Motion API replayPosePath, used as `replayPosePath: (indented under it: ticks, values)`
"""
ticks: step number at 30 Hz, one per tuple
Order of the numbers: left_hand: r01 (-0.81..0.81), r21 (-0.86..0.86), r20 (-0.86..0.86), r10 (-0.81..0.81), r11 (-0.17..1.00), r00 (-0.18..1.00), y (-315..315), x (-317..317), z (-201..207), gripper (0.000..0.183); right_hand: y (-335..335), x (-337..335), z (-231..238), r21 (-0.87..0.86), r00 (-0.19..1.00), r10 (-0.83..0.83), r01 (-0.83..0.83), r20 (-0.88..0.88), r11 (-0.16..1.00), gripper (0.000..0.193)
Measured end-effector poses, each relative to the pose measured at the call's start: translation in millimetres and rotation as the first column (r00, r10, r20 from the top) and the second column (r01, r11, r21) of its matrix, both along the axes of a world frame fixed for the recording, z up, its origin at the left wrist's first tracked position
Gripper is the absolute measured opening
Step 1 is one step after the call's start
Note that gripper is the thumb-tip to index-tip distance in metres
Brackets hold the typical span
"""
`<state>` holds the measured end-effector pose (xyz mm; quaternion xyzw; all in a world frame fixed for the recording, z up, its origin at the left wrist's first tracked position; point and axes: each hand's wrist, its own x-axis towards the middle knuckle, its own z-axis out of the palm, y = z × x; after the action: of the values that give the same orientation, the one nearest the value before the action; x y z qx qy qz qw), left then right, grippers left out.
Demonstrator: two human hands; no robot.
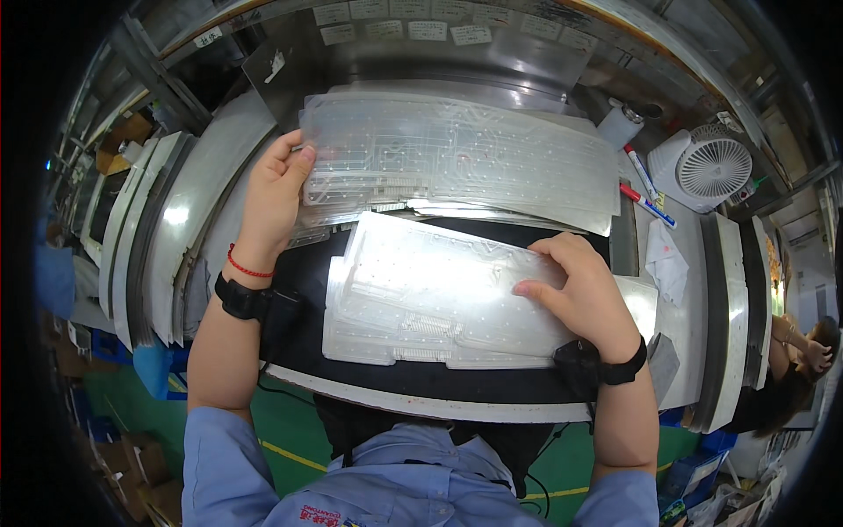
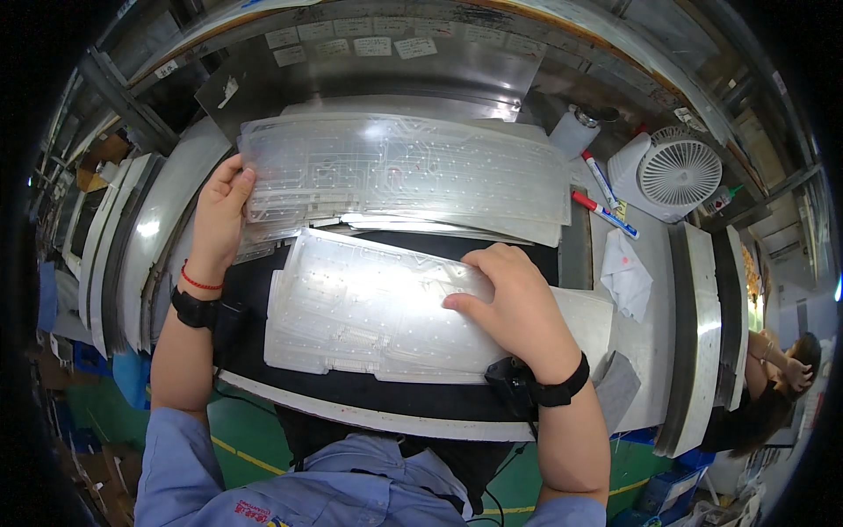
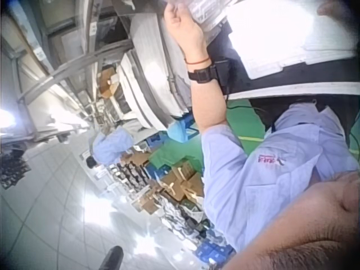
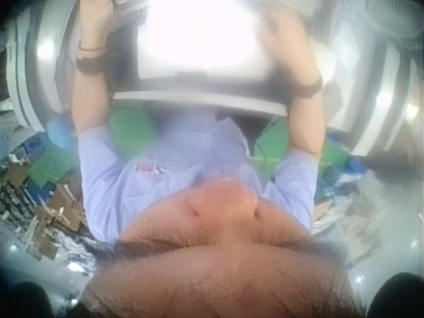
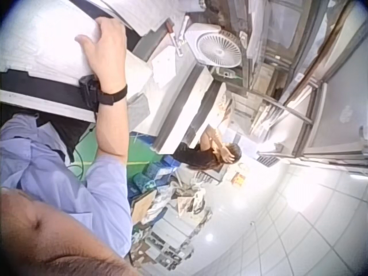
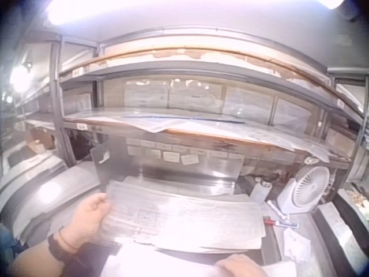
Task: Manually sorting and stacking translucent plastic electronic components or keyboard layers.
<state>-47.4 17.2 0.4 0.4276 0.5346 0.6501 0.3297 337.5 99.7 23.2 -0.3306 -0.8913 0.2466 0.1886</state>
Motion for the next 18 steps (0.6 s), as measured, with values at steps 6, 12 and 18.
replayPosePath:
  ticks: [6, 12, 18]
  values:
    - [0.004, 0.053, 0.101, -0.009, 0.999, 0.995, 0, -3, -5, 0.02, -2, -3, 7, 0.288, 0.98, 0.021, 0.037, -0.197, 0.957, 0.05]
    - [0.171, -0.033, 0.078, -0.169, 0.985, 0.983, -4, 6, -5, 0.014, -8, -2, 17, 0.601, 0.928, -0.089, 0.306, -0.363, 0.739, 0.051]
    - [0.281, -0.08, 0.085, -0.274, 0.956, 0.958, -8, 20, 3, 0.011, 3, 3, 4, 0.376, 0.954, -0.223, 0.285, -0.2, 0.882, 0.042]
